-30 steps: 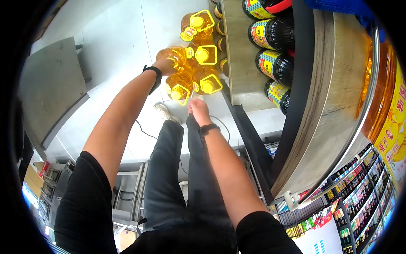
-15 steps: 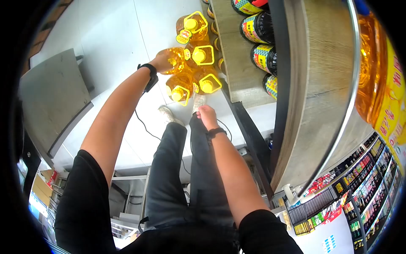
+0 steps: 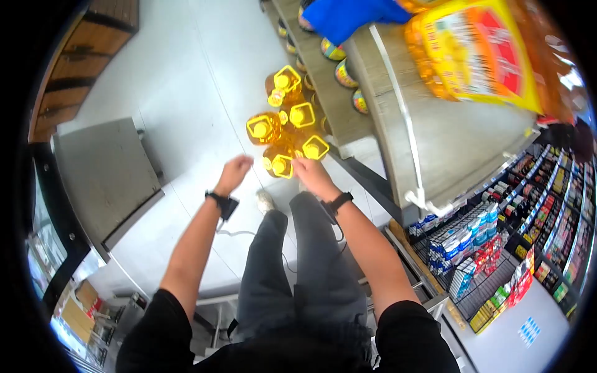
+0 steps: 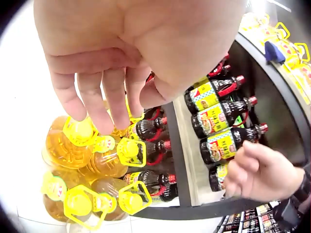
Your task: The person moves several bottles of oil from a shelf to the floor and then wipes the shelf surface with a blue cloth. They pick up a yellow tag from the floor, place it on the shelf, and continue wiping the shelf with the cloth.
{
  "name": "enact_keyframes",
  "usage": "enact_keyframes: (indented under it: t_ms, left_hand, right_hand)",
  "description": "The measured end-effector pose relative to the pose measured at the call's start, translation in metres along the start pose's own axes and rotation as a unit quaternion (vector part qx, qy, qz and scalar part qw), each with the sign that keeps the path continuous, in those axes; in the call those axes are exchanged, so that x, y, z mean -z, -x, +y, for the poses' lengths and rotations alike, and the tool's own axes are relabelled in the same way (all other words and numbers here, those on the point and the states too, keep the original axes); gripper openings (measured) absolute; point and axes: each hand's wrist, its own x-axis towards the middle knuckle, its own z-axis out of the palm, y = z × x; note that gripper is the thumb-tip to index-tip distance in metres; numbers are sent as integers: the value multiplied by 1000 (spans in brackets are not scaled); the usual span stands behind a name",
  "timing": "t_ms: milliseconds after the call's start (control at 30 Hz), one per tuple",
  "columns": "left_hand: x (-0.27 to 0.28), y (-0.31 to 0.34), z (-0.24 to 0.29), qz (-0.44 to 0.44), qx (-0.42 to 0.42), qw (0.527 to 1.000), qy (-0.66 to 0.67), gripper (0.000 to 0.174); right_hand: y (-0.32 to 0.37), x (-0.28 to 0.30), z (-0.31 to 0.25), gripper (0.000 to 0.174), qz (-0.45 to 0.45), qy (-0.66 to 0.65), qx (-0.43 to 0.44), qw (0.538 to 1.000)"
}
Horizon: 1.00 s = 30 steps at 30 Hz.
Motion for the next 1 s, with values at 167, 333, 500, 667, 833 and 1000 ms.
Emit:
enact_keyframes:
  t_ms: [167,333,500,667,833,1000]
  left_hand:
    - [37,129,44,9,-57,998,-15,19]
    - [82,236,82,46,-71,996,-17,14]
    - [116,298,109,29,-77,996,-33,14]
    - [136,308,153,5,-136,983,-127,15]
    - [122,279,210,-13,-203,962,-184,14]
    - [63,245,296,-67,-284,926,-238,11]
  right_hand:
    - [113,30,-113,20,53,-6,164,985]
    - [227,67,-166,16,105,88,168,976]
    - [343,85,-205,16,211,51,154,964]
    - [444,99,-242,15,279,53,184,941]
    - [537,124,-297,14,337,97,325,878]
    - [617,165,-343,26,371,156,570,716]
